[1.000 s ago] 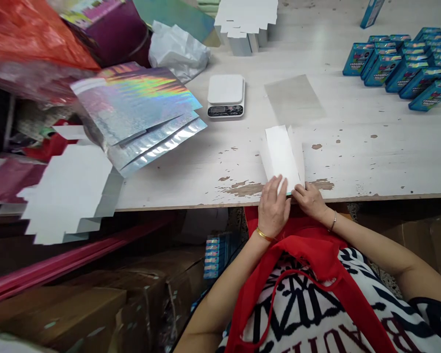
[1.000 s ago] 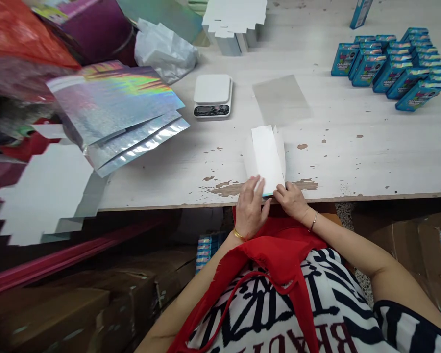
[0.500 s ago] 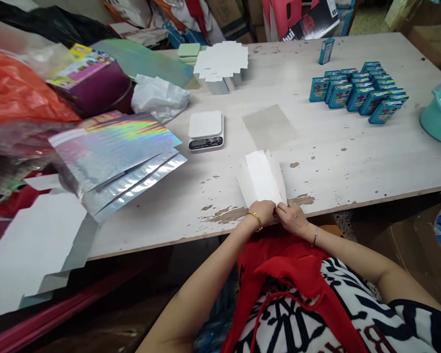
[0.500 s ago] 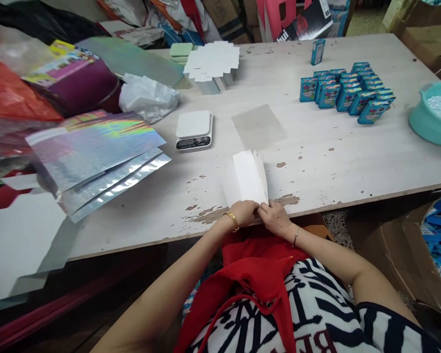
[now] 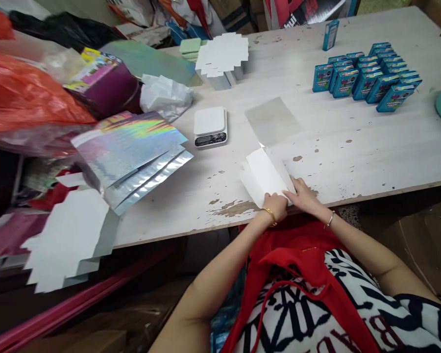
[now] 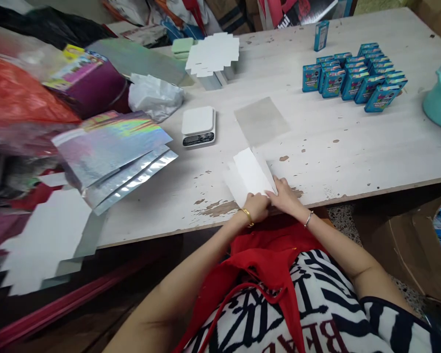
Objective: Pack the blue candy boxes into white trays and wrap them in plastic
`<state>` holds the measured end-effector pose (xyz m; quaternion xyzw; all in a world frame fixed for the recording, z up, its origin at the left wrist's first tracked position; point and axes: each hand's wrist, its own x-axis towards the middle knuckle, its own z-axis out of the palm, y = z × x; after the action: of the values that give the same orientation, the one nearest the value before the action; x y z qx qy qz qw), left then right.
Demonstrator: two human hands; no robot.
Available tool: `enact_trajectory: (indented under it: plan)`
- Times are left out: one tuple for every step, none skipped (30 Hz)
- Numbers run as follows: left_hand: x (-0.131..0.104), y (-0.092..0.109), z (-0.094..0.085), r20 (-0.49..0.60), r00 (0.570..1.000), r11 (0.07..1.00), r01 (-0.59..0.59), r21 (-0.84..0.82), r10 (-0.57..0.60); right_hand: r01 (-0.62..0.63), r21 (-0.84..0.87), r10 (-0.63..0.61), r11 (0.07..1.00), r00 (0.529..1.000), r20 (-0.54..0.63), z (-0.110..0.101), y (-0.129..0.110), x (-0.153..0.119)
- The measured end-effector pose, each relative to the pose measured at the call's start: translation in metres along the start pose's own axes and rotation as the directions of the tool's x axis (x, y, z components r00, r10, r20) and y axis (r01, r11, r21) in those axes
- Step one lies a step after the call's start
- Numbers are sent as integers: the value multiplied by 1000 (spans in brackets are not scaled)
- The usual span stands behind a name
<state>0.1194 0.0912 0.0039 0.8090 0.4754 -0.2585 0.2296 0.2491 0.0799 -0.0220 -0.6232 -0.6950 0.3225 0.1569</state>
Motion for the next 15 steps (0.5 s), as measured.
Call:
enact_trajectory:
  plan:
    - [-1,11,1,-29,1000,1000,-9,-10,9,6,-62,0,998,996,88,-9,3,4]
    - [-2,19,1,-56,998,998,-36,-43,33,33,-134,-12,990,988,154,-18,7,8]
    - [-2,25,0,-91,993,992,-83,-98,74,66,-209,-24,976,980,197,-26,11,9]
    - [-3,28,-2,-146,982,977,-143,-161,120,93,-286,-28,954,974,224,-34,15,10]
    - [-2,25,-6,-229,961,954,-208,-216,157,113,-360,-24,926,970,243,-41,19,10]
    - [-1,19,-10,-338,925,933,-263,-248,171,130,-431,-18,893,967,254,-46,23,10]
    - [2,9,-16,-459,874,923,-296,-244,159,143,-495,-12,857,966,258,-50,24,9]
    - [6,-5,-21,-573,809,929,-303,-214,132,154,-548,-10,822,967,256,-52,25,9]
    - [11,-20,-27,-660,744,942,-285,-177,101,166,-591,-14,790,967,254,-52,25,9]
    - [18,-37,-31,-706,704,954,-261,-148,83,179,-621,-22,763,968,252,-52,24,9]
    - [25,-53,-35,-707,702,960,-247,-131,84,188,-643,-28,743,968,251,-50,23,9]
    - [32,-68,-38,-670,735,959,-254,-126,107,192,-658,-31,728,968,249,-47,22,9]
    - [38,-81,-39,-602,786,952,-276,-135,142,195,-669,-34,718,969,246,-44,21,8]
    - [43,-92,-40,-519,836,942,-297,-154,179,198,-674,-42,712,970,241,-41,21,7]
    - [47,-100,-41,-437,874,934,-314,-172,214,204,-674,-54,710,970,236,-38,21,5]
